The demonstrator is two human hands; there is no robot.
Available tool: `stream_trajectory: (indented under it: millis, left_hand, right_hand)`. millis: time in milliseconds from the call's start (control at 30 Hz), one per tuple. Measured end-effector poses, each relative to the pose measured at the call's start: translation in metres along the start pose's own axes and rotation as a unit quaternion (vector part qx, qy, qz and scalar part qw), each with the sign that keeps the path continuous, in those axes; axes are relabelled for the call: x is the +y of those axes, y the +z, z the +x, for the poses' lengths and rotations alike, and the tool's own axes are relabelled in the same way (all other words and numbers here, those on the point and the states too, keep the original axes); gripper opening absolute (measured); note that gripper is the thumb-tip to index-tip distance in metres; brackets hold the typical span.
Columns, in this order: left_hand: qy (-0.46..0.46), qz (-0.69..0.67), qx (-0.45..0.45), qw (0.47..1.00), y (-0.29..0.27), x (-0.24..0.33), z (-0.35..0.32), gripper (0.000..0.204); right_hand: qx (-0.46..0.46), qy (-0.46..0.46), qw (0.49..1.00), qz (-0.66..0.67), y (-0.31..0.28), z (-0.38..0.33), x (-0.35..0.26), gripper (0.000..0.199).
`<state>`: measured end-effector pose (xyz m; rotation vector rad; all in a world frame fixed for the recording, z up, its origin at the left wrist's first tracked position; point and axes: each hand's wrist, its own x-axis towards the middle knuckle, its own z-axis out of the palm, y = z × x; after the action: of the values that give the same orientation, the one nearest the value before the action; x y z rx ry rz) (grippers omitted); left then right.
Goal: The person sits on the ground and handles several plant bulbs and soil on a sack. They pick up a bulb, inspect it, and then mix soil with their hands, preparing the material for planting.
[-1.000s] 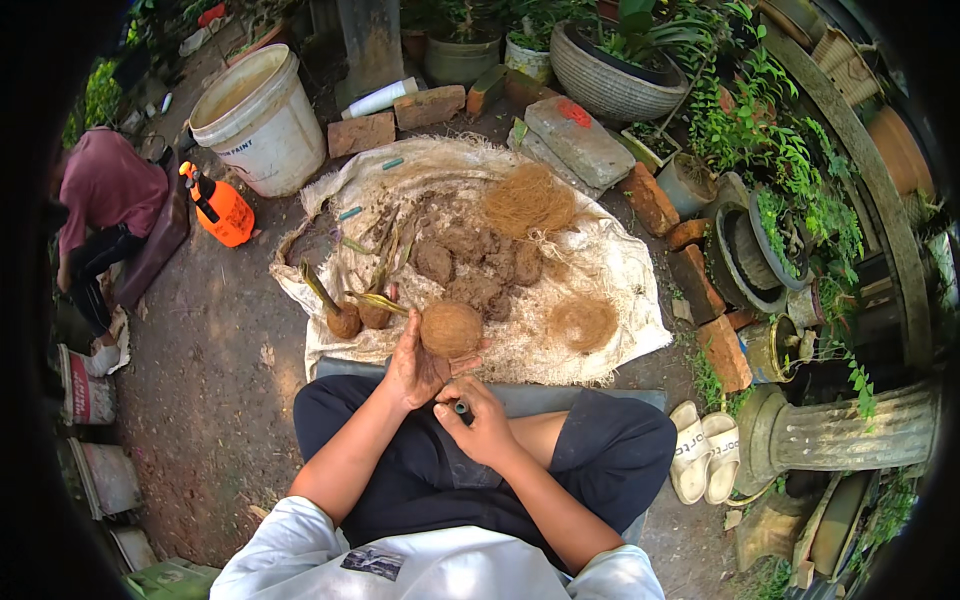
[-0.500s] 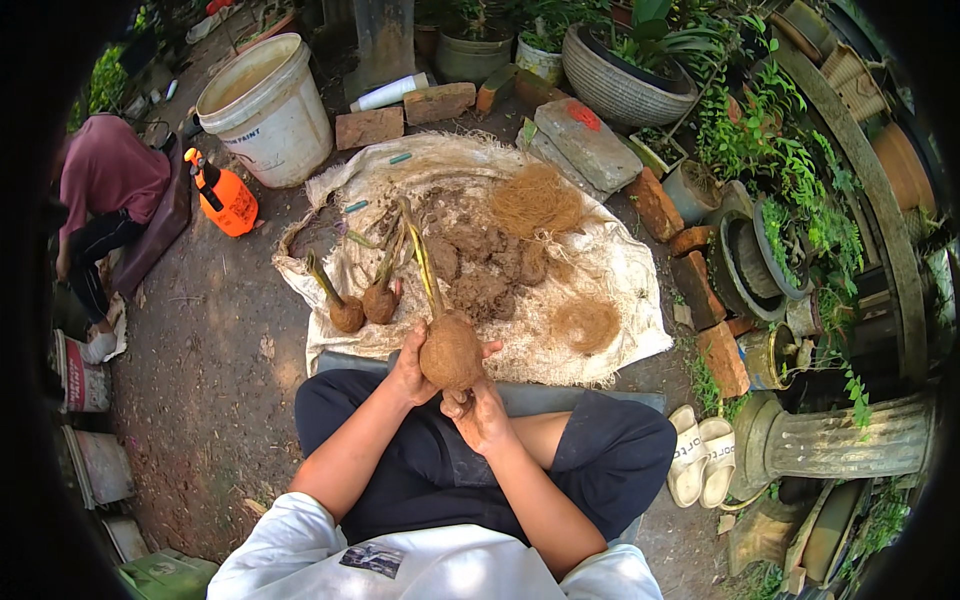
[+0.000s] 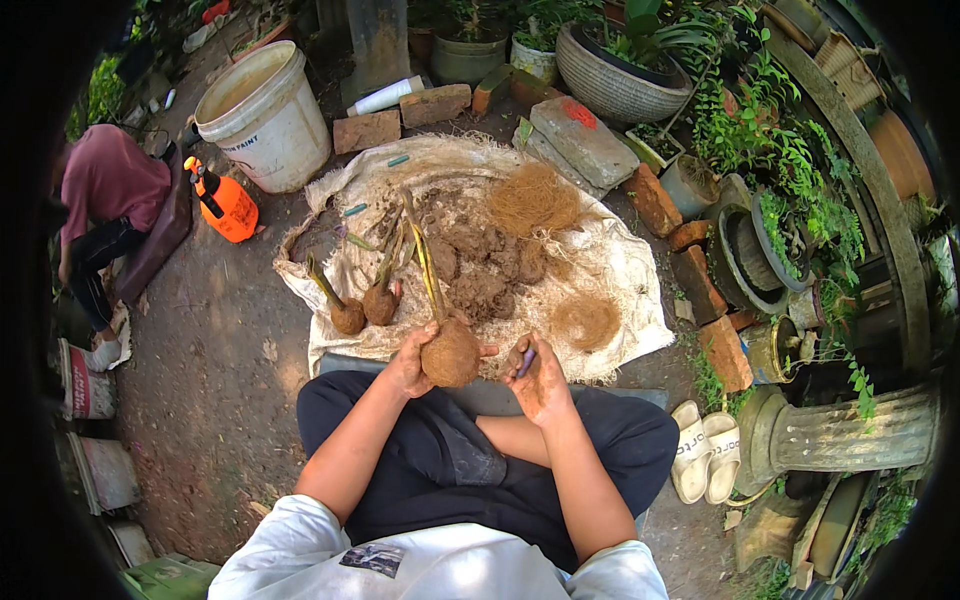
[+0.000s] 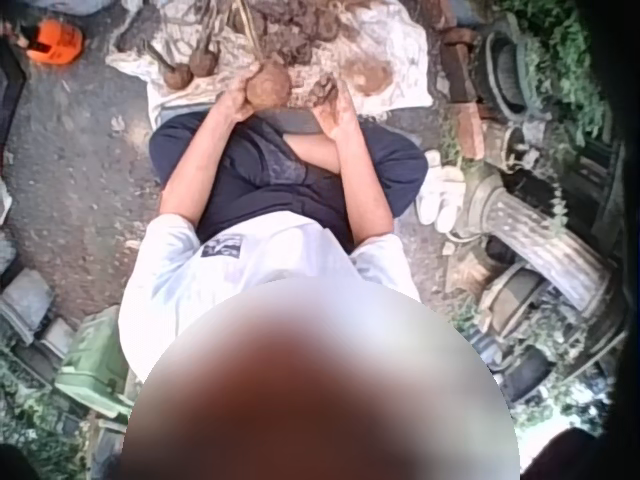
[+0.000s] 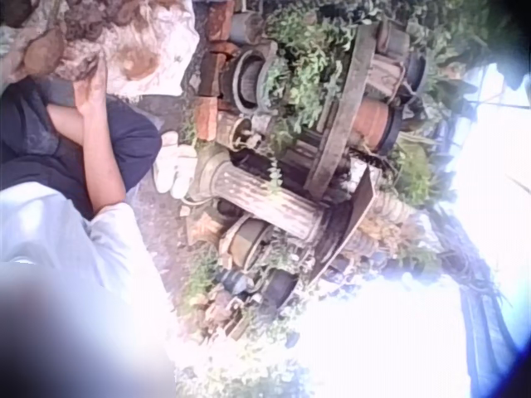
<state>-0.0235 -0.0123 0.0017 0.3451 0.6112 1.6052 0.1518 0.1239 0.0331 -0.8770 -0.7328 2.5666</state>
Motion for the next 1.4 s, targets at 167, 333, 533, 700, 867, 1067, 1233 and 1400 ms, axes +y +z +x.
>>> stream_trajectory:
  millis: [167,333,533,700,867,1067,1233,1400]
  left_hand:
    - [-0.005,0.133,0.163,0.978,0.01,-0.015,0.009,0.081]
    - [-0.038,0.081,0.118,0.989,0.008,-0.019,0.018,0.096]
    - [-0.095,0.114,0.108,0.983,-0.004,-0.016,0.013,0.091]
    - [-0.044,0.213,0.177,0.96,0.002,-0.023,0.029,0.078]
    - [-0.136,0.188,0.181,0.956,0.007,-0.02,0.024,0.069]
    - [-0.134,0.23,0.197,0.944,0.007,-0.021,0.028,0.071]
    - [-0.125,0.255,0.176,0.943,0.004,-0.024,0.027,0.075]
    - [-0.113,0.278,0.171,0.938,0.001,-0.024,0.027,0.075]
  right_hand:
    - [0.017,-0.066,0.99,-0.122,-0.001,-0.002,-0.024,0.027]
    - [0.081,-0.069,0.926,-0.362,-0.006,0.007,0.014,0.036]
    - [0.152,-0.073,0.973,-0.156,-0.037,0.028,0.02,0.041]
    - [0.037,-0.063,0.992,-0.098,-0.039,0.032,0.026,0.039]
    - [0.053,-0.029,0.966,-0.252,-0.033,0.035,0.034,0.035]
    - [0.091,-0.139,0.92,-0.355,-0.039,0.041,0.023,0.024]
    - [0.133,-0.163,0.893,-0.397,-0.043,0.043,0.023,0.027]
    - [0.147,-0.133,0.917,-0.345,-0.043,0.045,0.018,0.03]
